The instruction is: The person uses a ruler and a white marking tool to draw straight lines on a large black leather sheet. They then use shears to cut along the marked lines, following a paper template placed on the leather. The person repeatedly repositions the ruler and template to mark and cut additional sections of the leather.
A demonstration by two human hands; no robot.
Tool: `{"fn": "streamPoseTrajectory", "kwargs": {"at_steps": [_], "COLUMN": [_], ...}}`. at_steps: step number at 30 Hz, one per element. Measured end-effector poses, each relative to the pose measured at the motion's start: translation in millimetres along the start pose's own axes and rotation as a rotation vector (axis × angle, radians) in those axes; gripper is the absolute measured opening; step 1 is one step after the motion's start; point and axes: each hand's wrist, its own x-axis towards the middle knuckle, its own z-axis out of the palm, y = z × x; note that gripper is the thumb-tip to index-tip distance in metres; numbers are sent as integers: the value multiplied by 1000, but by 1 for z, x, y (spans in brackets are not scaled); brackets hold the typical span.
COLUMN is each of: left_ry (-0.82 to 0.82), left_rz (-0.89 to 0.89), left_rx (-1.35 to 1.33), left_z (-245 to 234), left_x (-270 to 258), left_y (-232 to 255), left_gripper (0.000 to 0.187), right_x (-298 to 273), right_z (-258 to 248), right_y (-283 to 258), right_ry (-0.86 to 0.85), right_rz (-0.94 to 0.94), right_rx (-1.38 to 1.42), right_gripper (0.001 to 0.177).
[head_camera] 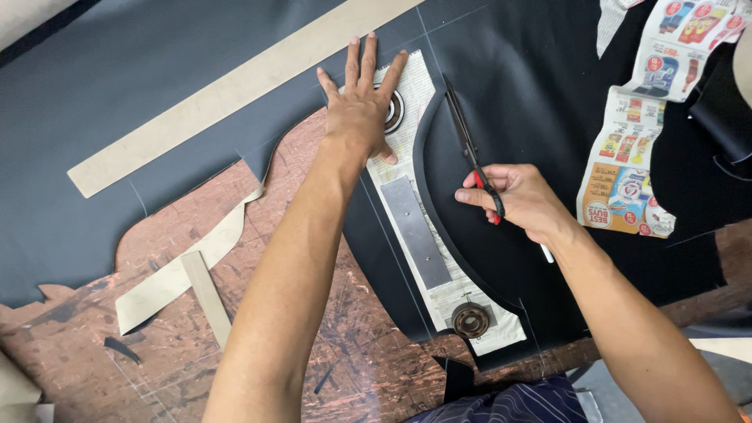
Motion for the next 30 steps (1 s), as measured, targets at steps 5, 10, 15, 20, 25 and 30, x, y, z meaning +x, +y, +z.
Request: {"fn": "streamPoseTrajectory", "kwargs": {"at_steps": [5,10,15,20,25,30], "left_ry": [2,-13,-11,-7,-13,-6], "left_rz": [2,-9,-7,-3,-2,2], "left_rx": [8,13,15,10,18,12], "left_z": [-1,-2,-3,-4,-3,-4], "left_x": [0,0,-1,-2,-1,-1], "left_y": [0,1,2,1,0,0], "left_gripper": [160,158,159,158,158,158], "right_x": [1,2,12,15,18,36], "right_z": [0,2,3,5,6,5], "right_y": [4,-7,-21,-20,-20,-29], "right_ry": [-3,37,48,47,69,72], "right_rz": [-43,31,13,-27,-21,-23], "right_rx": [38,-1,-24,13,-7,-18], "right_gripper": [19,22,24,25,27,28]}}
